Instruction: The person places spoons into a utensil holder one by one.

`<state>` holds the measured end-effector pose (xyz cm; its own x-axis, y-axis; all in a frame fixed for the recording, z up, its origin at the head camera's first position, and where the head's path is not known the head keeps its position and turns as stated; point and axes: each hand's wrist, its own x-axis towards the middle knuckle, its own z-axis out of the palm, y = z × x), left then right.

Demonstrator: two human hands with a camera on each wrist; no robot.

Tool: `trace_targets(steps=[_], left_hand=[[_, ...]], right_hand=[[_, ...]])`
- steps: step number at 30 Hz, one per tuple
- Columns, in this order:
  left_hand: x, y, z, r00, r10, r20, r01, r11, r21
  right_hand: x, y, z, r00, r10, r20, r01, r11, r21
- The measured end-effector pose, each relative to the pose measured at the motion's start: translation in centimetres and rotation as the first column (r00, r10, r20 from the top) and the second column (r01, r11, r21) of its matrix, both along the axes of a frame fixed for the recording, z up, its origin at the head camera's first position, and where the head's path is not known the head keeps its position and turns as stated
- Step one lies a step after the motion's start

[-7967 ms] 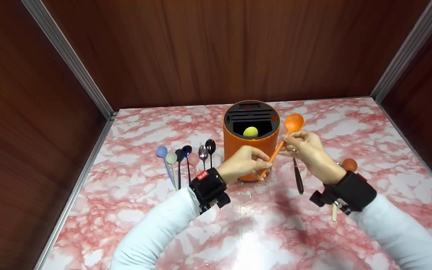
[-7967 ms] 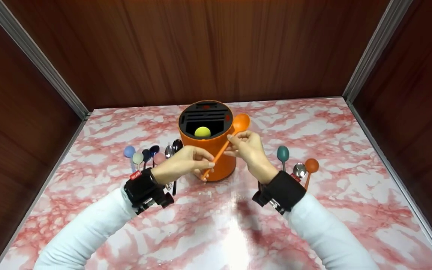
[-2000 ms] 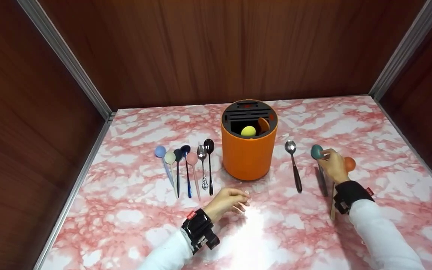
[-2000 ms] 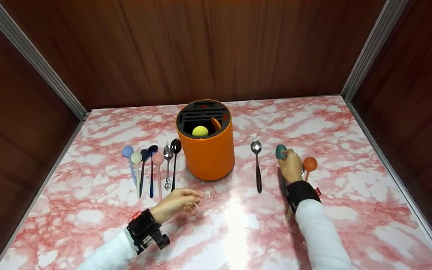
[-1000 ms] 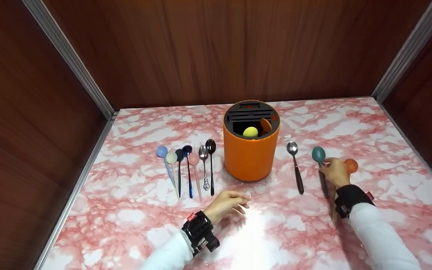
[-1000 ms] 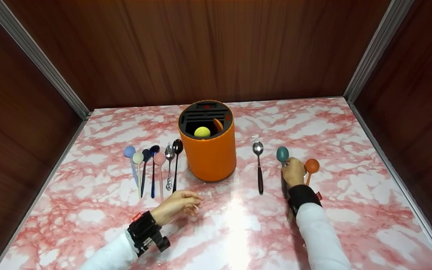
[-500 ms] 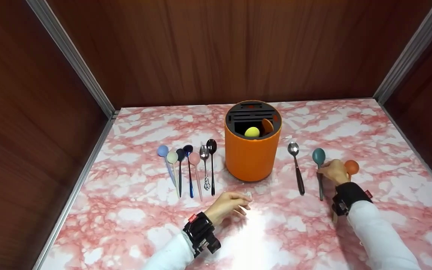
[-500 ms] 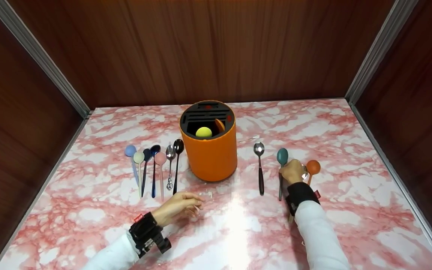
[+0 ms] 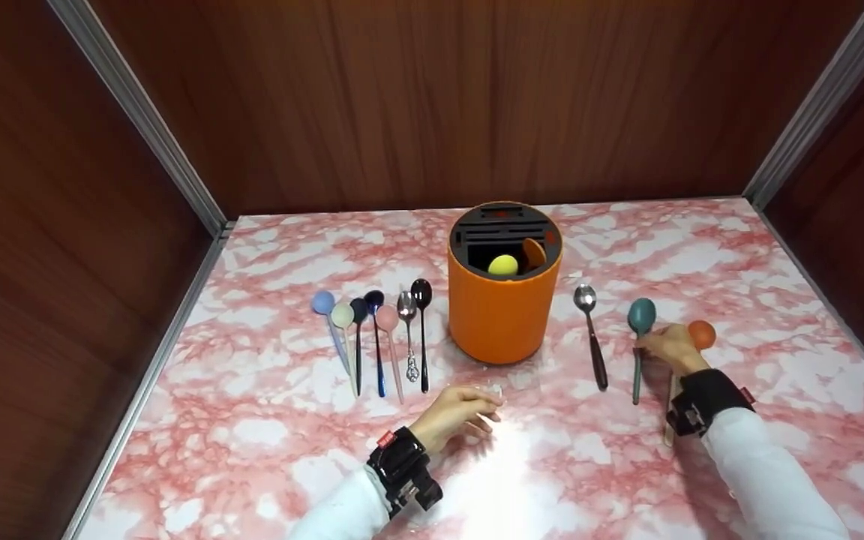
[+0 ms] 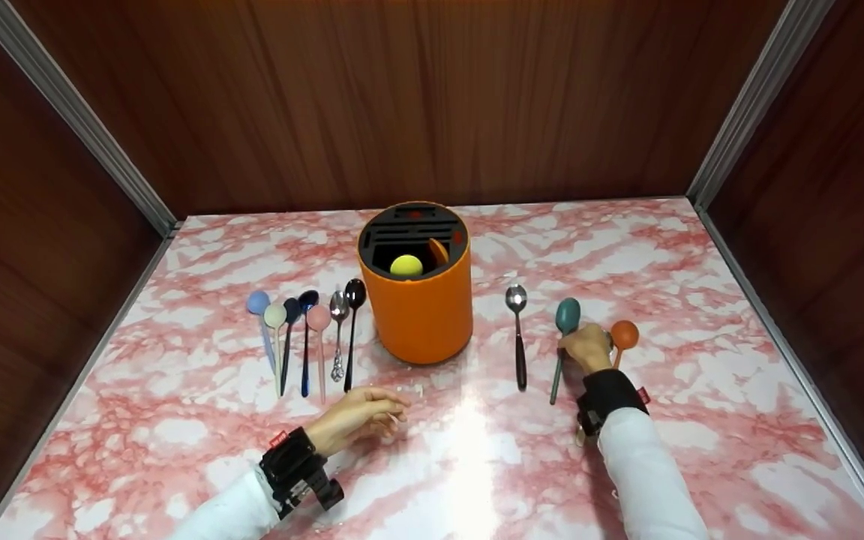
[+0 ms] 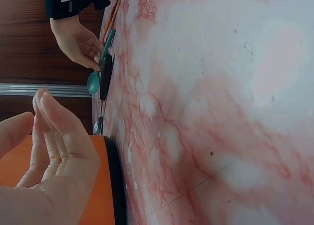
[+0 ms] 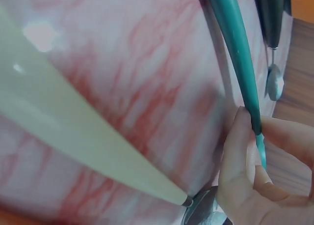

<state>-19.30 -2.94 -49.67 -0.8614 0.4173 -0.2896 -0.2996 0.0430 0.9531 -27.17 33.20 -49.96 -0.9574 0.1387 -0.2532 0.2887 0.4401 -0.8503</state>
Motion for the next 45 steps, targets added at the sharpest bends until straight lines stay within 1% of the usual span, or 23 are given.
trace_targets(steps=[3, 5, 7, 10, 12, 14, 18, 21, 22, 25, 27, 29, 30, 32, 33, 35, 38, 39, 42, 45], left_hand=[[0.0, 0.1, 0.0, 1.000, 0.001, 0.004, -0.001, 1.000, -0.002], [0.0, 0.1, 0.0, 1.000, 0.005, 0.001, -0.005, 1.000, -0.004], [0.0, 0.2, -0.1, 1.000, 0.006, 0.006, -0.006, 1.000, -0.004], [0.1, 0.3, -0.2, 1.000, 0.010, 0.008, -0.010, 1.000, 0.001], [0.1, 0.4, -0.2, 1.000, 0.012, 0.011, -0.012, 1.000, 0.002], [0.1, 0.5, -0.3, 1.000, 0.016, 0.006, -0.016, 1.000, -0.001], [0.2, 0.5, -0.4, 1.000, 0.016, 0.009, -0.016, 1.000, -0.010], [0.3, 0.6, -0.4, 1.000, 0.017, 0.014, -0.017, 1.000, -0.009], [0.3, 0.6, -0.3, 1.000, 0.017, 0.016, -0.017, 1.000, -0.007], [0.2, 0.8, -0.4, 1.000, 0.018, 0.020, -0.018, 1.000, -0.002], [0.2, 0.9, -0.5, 1.000, 0.018, 0.024, -0.018, 1.000, 0.004], [0.2, 1.0, -0.5, 0.999, 0.015, 0.029, -0.015, 1.000, 0.011], [0.2, 1.0, -0.6, 1.000, 0.013, 0.028, -0.014, 1.000, 0.017], [0.2, 1.1, -0.6, 0.999, 0.013, 0.030, -0.014, 0.999, 0.031], [0.2, 1.2, -0.6, 0.999, 0.012, 0.032, -0.014, 0.999, 0.036], [0.2, 1.2, -0.6, 0.999, 0.013, 0.039, -0.015, 0.999, 0.046], [0.1, 1.3, -0.6, 0.998, 0.023, 0.058, -0.025, 0.998, 0.049], [0.1, 1.4, -0.6, 0.998, 0.025, 0.064, -0.028, 0.998, 0.049], [0.1, 1.5, -0.6, 0.996, 0.033, 0.080, -0.037, 0.998, 0.050], [0.0, 1.7, -0.7, 0.995, 0.034, 0.093, -0.040, 0.998, 0.056]], right_hand=[[0.3, -0.4, 0.2, 1.000, -0.019, 0.002, 0.019, 1.000, 0.003], [0.5, -0.5, 0.3, 1.000, -0.025, 0.011, 0.025, 1.000, -0.015], [0.7, -0.6, 0.3, 0.999, -0.029, 0.026, 0.031, 0.997, -0.065], [1.0, -0.7, 0.5, 0.999, -0.028, 0.038, 0.034, 0.986, -0.161], [1.2, -0.8, 0.6, 0.999, -0.013, 0.031, 0.020, 0.975, -0.220], [1.4, -0.9, 0.8, 1.000, 0.006, 0.018, -0.002, 0.967, -0.255], [1.9, -1.2, 1.0, 0.999, 0.042, -0.008, -0.042, 0.959, -0.281], [2.1, -1.5, 1.0, 0.998, 0.064, -0.012, -0.065, 0.946, -0.317], [2.2, -1.6, 1.0, 0.997, 0.076, -0.013, -0.076, 0.939, -0.336], [2.4, -1.7, 0.8, 0.992, 0.121, -0.028, -0.122, 0.906, -0.406], [2.5, -1.8, 0.5, 0.986, 0.160, -0.052, -0.167, 0.882, -0.440], [2.1, -1.6, -0.4, 0.981, 0.181, -0.064, -0.190, 0.864, -0.466], [1.8, -1.5, -1.0, 0.983, 0.177, -0.056, -0.182, 0.860, -0.476], [1.2, -1.2, -2.3, 0.983, 0.179, -0.046, -0.177, 0.833, -0.524], [1.4, -1.5, -2.1, 0.984, 0.173, -0.039, -0.166, 0.825, -0.540], [2.0, -2.4, -1.3, 0.985, 0.172, -0.020, -0.151, 0.797, -0.585], [3.5, -4.2, 1.0, 0.978, 0.207, -0.035, -0.182, 0.750, -0.636], [4.1, -4.9, 1.9, 0.976, 0.215, -0.038, -0.188, 0.744, -0.642], [4.5, -5.7, 2.0, 0.970, 0.237, -0.049, -0.207, 0.709, -0.674], [4.9, -6.6, 2.0, 0.971, 0.234, -0.050, -0.203, 0.696, -0.688]])
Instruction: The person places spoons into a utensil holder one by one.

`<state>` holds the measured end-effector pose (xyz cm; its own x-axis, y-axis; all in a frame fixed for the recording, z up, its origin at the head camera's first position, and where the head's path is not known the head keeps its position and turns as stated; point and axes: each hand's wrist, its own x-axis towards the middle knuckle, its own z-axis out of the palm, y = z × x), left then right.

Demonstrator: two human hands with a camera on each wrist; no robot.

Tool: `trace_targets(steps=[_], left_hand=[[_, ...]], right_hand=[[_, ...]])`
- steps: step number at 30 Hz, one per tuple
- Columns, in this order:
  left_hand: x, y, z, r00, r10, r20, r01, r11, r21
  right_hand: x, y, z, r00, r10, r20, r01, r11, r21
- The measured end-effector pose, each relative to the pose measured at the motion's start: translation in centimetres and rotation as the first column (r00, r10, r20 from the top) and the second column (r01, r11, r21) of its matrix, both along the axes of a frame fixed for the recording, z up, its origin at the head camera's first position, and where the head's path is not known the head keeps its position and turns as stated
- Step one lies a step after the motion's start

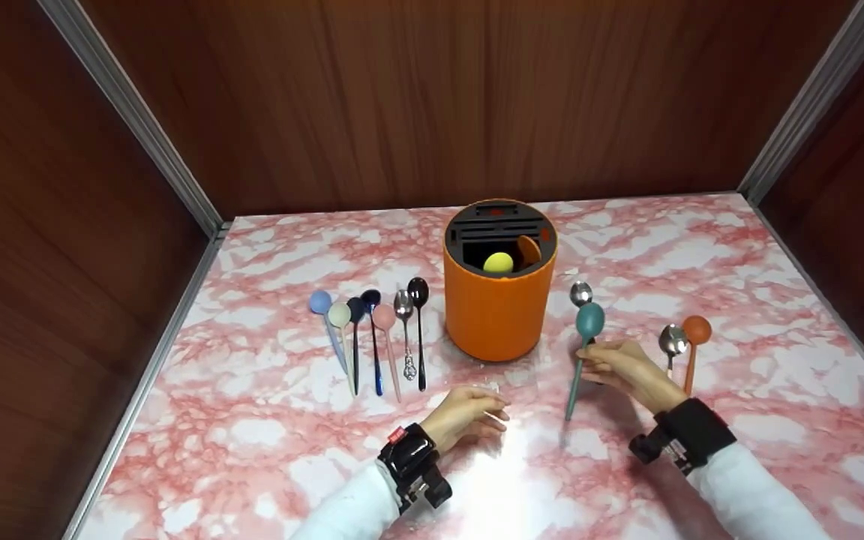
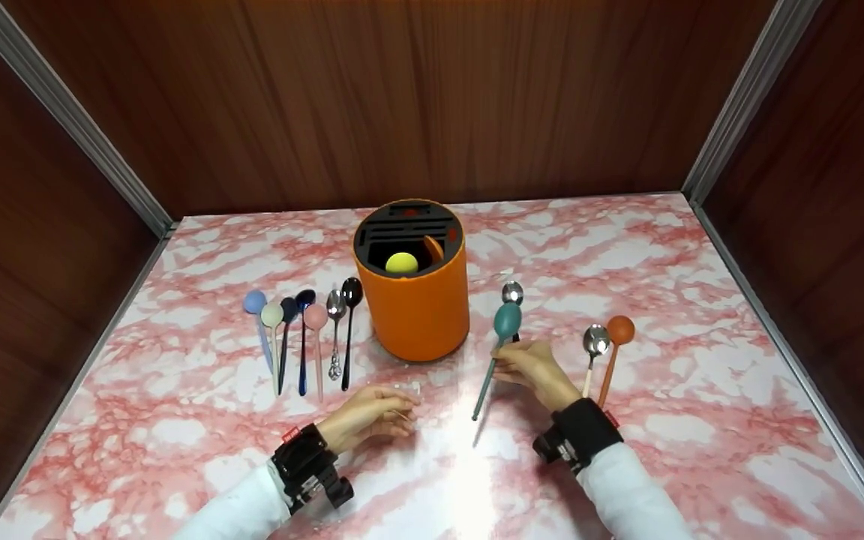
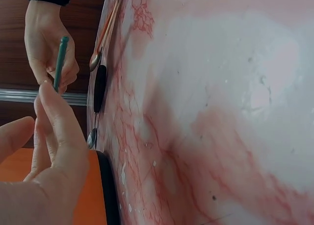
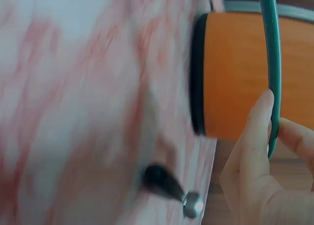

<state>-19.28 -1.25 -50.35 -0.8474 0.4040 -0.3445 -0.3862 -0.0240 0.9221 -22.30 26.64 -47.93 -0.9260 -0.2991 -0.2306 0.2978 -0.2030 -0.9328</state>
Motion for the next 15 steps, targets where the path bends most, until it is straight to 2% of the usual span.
trace_targets(steps=[15], left_hand=[[0.2, 1.1, 0.1, 0.999, 0.005, 0.036, -0.006, 0.999, 0.049]], right_hand=[[1.5, -4.0, 0.2, 0.998, -0.011, 0.069, 0.015, 0.998, -0.060]])
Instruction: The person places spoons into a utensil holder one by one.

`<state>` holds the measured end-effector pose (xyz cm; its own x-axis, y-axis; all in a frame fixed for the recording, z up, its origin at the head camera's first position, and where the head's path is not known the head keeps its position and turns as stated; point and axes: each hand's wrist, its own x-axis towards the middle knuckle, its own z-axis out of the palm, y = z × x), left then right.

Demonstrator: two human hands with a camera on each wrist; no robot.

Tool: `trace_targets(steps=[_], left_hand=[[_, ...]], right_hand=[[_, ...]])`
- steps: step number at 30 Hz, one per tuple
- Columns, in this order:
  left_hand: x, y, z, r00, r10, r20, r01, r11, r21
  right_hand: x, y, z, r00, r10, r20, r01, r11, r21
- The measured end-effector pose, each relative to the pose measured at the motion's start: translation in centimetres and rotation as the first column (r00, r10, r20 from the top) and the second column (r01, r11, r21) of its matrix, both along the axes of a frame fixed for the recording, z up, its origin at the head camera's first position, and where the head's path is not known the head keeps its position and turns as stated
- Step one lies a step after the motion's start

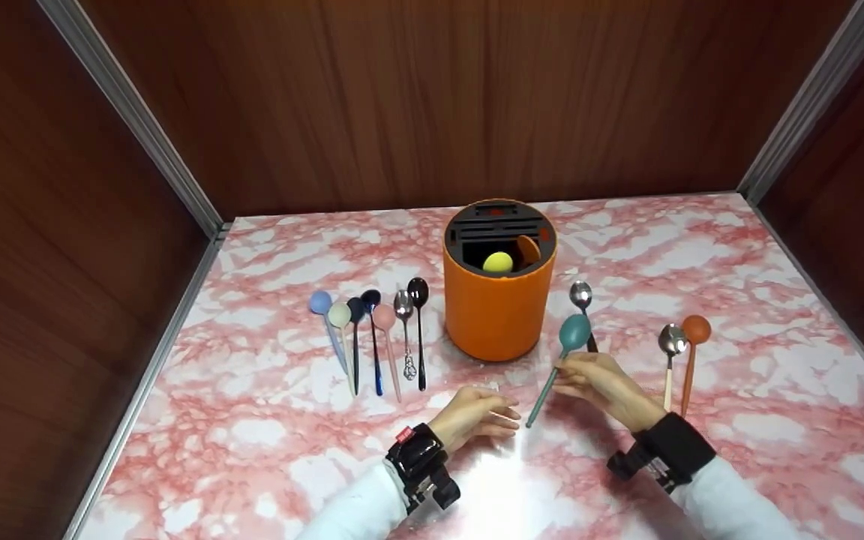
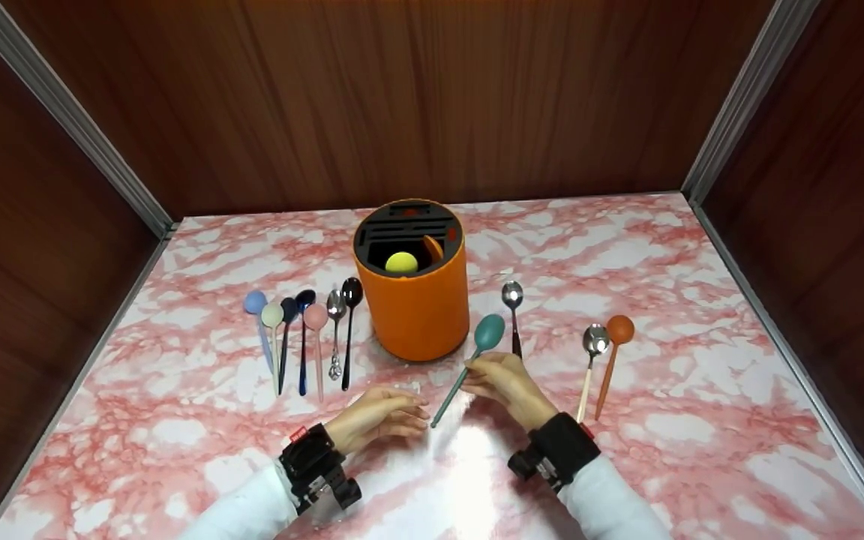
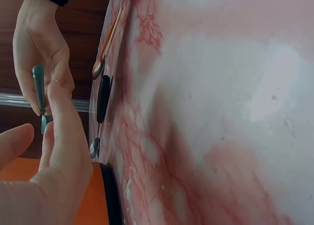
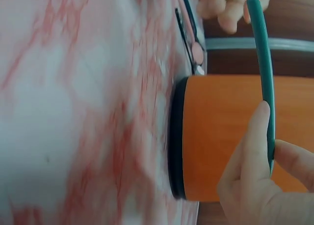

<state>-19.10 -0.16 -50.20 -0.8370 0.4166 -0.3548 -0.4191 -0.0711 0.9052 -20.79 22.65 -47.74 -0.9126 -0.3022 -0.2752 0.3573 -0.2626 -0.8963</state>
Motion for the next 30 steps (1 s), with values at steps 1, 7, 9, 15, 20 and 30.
trace_targets(steps=[1, 7, 9, 15, 20, 30], left_hand=[[0.0, 0.1, 0.1, 1.000, -0.005, 0.005, 0.005, 1.000, 0.006], [0.2, 0.4, 0.5, 0.999, -0.044, 0.001, 0.044, 0.999, -0.016], [0.2, 0.5, 0.5, 0.999, -0.048, -0.011, 0.047, 0.998, -0.034], [0.3, 0.5, 0.6, 0.998, -0.052, -0.027, 0.051, 0.997, -0.057], [0.3, 0.6, 0.7, 0.997, -0.061, -0.040, 0.059, 0.997, -0.053], [0.2, 0.6, 1.7, 0.999, -0.037, -0.010, 0.036, 0.995, -0.090]], right_hand=[[0.1, -0.2, 0.0, 1.000, 0.006, -0.001, -0.006, 1.000, -0.001], [0.6, -1.1, -0.4, 0.998, 0.045, -0.033, -0.043, 0.998, 0.043], [0.7, -1.3, -0.5, 0.998, 0.047, -0.035, -0.046, 0.998, 0.044], [0.8, -1.6, -0.7, 0.998, 0.042, -0.040, -0.040, 0.997, 0.063], [0.8, -1.7, -0.5, 1.000, 0.025, -0.017, -0.024, 0.997, 0.070], [0.9, -1.9, 0.5, 1.000, 0.021, 0.002, -0.021, 1.000, 0.015]])
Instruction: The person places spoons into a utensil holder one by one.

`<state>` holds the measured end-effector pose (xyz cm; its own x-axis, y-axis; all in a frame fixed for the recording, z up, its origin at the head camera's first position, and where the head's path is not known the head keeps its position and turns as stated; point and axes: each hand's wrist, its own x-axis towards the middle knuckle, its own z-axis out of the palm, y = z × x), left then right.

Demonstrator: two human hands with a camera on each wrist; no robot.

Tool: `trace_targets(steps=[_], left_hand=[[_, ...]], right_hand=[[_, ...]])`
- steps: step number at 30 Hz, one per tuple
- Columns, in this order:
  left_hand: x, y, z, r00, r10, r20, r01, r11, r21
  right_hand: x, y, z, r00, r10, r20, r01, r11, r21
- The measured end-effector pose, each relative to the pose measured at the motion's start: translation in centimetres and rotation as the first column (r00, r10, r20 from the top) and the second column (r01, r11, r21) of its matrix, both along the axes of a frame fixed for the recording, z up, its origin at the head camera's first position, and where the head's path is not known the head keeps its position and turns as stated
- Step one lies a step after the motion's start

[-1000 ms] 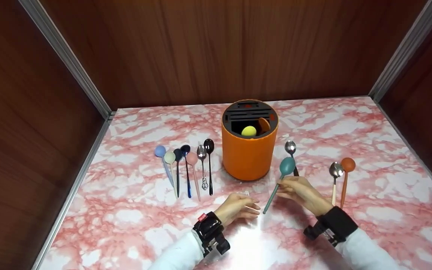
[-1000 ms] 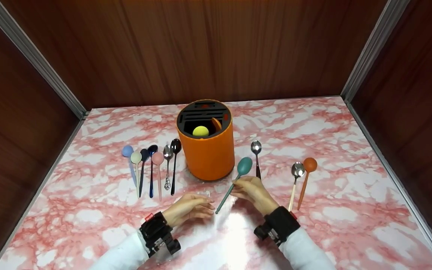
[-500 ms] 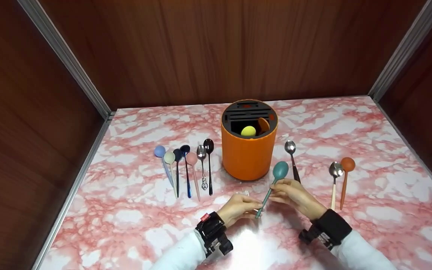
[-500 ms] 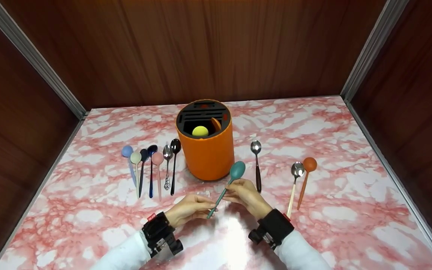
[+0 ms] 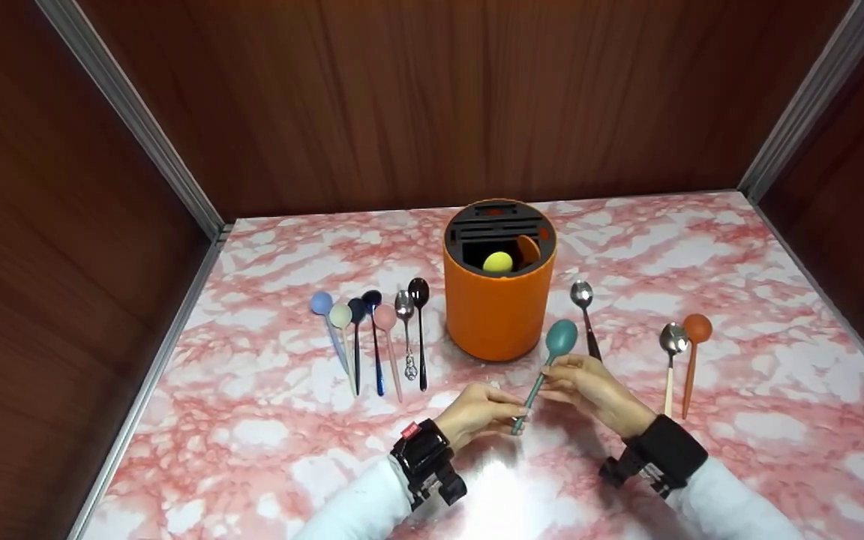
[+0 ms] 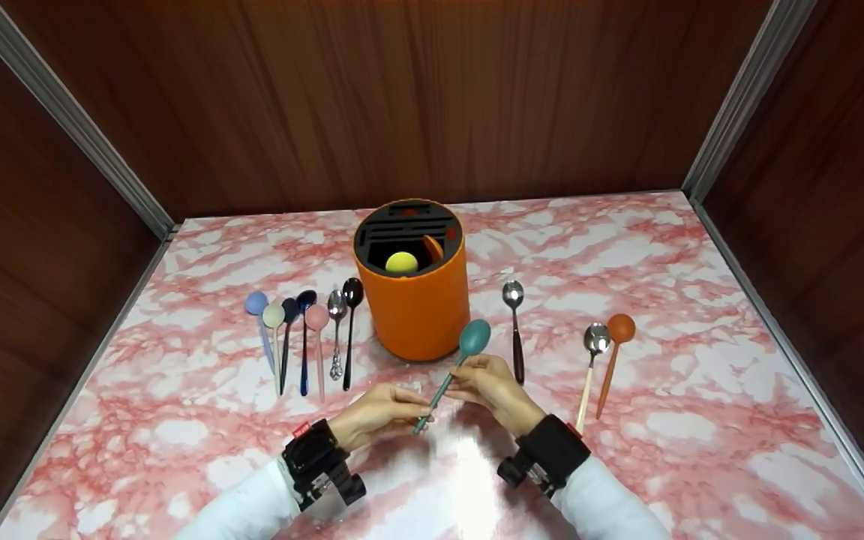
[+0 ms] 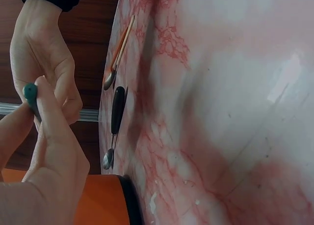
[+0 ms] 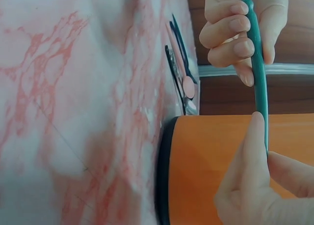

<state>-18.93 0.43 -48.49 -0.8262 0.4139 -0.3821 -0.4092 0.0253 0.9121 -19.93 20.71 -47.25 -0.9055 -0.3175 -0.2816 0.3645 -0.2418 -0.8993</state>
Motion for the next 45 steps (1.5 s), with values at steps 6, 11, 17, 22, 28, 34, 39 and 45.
trace_targets(steps=[6, 11, 17, 22, 28, 34, 39, 45], left_hand=[[-0.1, 0.1, 0.7, 1.000, -0.025, -0.019, 0.025, 1.000, 0.016], [-0.2, 0.2, 1.2, 0.999, -0.034, -0.029, 0.034, 0.999, 0.022], [-0.3, 0.3, 1.7, 0.998, -0.042, -0.055, 0.042, 0.999, 0.012], [-0.4, 0.4, 2.4, 0.997, -0.052, -0.064, 0.053, 0.999, 0.013], [-0.5, 0.2, 3.4, 0.995, -0.064, -0.076, 0.064, 0.998, 0.001], [-0.9, 0.2, 4.4, 0.995, -0.053, -0.089, 0.052, 0.999, -0.013], [-1.0, 0.3, 5.2, 0.992, -0.064, -0.108, 0.062, 0.998, -0.029], [-1.1, 0.2, 6.4, 0.991, -0.075, -0.113, 0.071, 0.997, -0.039]], right_hand=[[0.0, 0.0, 0.7, 1.000, 0.016, -0.024, -0.015, 0.998, 0.058], [-0.1, -0.1, 1.4, 0.999, 0.012, -0.038, -0.007, 0.991, 0.136], [-0.2, -0.1, 2.1, 0.999, 0.006, -0.044, 0.000, 0.991, 0.136], [-0.3, -0.1, 2.8, 0.999, -0.014, -0.046, 0.020, 0.991, 0.132], [-0.4, -0.1, 3.6, 0.998, -0.018, -0.056, 0.026, 0.988, 0.151], [-0.5, -0.1, 4.6, 0.997, -0.001, -0.079, 0.018, 0.978, 0.210], [-0.4, 0.0, 5.4, 0.995, 0.001, -0.097, 0.021, 0.972, 0.235], [-0.3, 0.0, 6.4, 0.996, -0.001, -0.092, 0.025, 0.966, 0.258]])
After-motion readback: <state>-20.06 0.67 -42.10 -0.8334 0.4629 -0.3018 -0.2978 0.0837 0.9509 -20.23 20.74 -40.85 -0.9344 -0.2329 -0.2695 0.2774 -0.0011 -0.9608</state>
